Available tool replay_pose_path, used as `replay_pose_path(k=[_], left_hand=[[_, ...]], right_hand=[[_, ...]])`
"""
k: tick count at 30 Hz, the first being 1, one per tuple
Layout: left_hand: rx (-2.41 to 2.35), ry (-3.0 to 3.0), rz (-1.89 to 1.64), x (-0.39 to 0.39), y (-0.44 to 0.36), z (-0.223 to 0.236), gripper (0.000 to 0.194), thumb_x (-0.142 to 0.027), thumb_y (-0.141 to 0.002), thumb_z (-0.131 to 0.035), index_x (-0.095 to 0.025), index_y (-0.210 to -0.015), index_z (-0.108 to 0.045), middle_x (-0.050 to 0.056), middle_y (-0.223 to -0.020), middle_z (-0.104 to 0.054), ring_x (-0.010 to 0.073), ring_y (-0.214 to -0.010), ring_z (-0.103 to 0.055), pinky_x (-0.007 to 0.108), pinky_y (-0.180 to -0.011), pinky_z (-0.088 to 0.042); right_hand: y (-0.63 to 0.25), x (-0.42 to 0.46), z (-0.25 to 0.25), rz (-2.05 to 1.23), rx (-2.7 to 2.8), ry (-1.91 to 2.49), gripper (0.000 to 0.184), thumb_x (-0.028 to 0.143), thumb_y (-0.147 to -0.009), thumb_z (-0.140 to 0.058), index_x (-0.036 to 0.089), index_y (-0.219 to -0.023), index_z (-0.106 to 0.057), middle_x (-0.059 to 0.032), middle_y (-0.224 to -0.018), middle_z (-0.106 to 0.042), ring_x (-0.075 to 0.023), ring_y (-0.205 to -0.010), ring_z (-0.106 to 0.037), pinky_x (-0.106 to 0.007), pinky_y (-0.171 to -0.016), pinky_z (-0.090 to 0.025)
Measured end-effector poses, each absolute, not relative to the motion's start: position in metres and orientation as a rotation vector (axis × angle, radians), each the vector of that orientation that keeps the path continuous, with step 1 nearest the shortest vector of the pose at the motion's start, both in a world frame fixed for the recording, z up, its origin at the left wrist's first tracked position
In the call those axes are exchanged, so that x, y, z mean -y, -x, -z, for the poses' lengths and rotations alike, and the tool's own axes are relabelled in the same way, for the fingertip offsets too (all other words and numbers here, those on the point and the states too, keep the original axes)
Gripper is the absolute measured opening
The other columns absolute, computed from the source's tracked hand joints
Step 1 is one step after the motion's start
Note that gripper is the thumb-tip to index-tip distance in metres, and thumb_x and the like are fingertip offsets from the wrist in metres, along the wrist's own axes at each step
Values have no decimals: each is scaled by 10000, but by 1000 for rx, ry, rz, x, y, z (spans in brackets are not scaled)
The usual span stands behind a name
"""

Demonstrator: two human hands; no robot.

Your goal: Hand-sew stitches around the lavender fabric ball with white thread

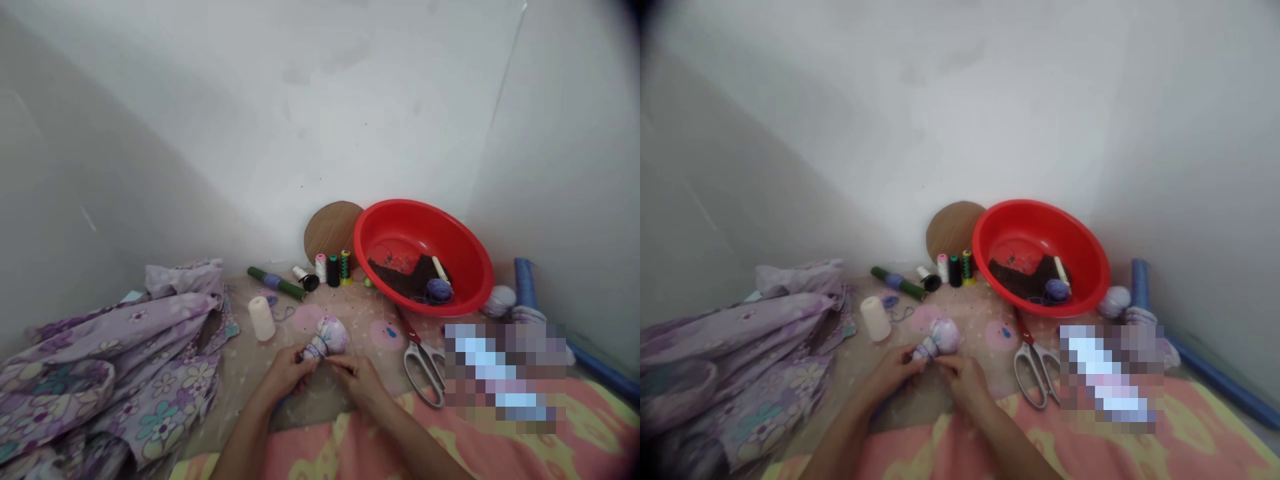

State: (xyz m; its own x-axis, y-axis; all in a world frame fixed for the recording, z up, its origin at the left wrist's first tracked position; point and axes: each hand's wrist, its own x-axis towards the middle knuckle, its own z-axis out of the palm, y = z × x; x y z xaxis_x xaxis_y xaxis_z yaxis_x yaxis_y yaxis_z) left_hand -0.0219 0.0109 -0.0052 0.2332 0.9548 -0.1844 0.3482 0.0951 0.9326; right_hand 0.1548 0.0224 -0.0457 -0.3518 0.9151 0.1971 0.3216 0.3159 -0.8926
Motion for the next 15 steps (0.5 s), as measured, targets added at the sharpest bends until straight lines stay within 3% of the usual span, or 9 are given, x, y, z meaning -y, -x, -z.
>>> replay_pose_path(k=[7,15], left_hand=[[-1276,-1456,-743,-10,21,-1,279,-381,-684,-475,-126,-778,-539,-55,-484,-445,47,-368,-381,159,-376,-307],[-1355,-1349,-754,-11,18,0,407,-505,-683,-439,-124,-759,-561,-43,-449,-464,57,-365,-394,163,-362,-296]], right_hand=[[-152,-22,44,-1004,1834,1138,278,244,-737,-453,231,-946,-637,-27,-920,-652,-190,-829,-591,-324,-745,-451],[-148,-24,50,-966,1857,1123,277,244,-745,-438,231,-932,-642,-28,-918,-652,-189,-842,-587,-317,-748,-448]])
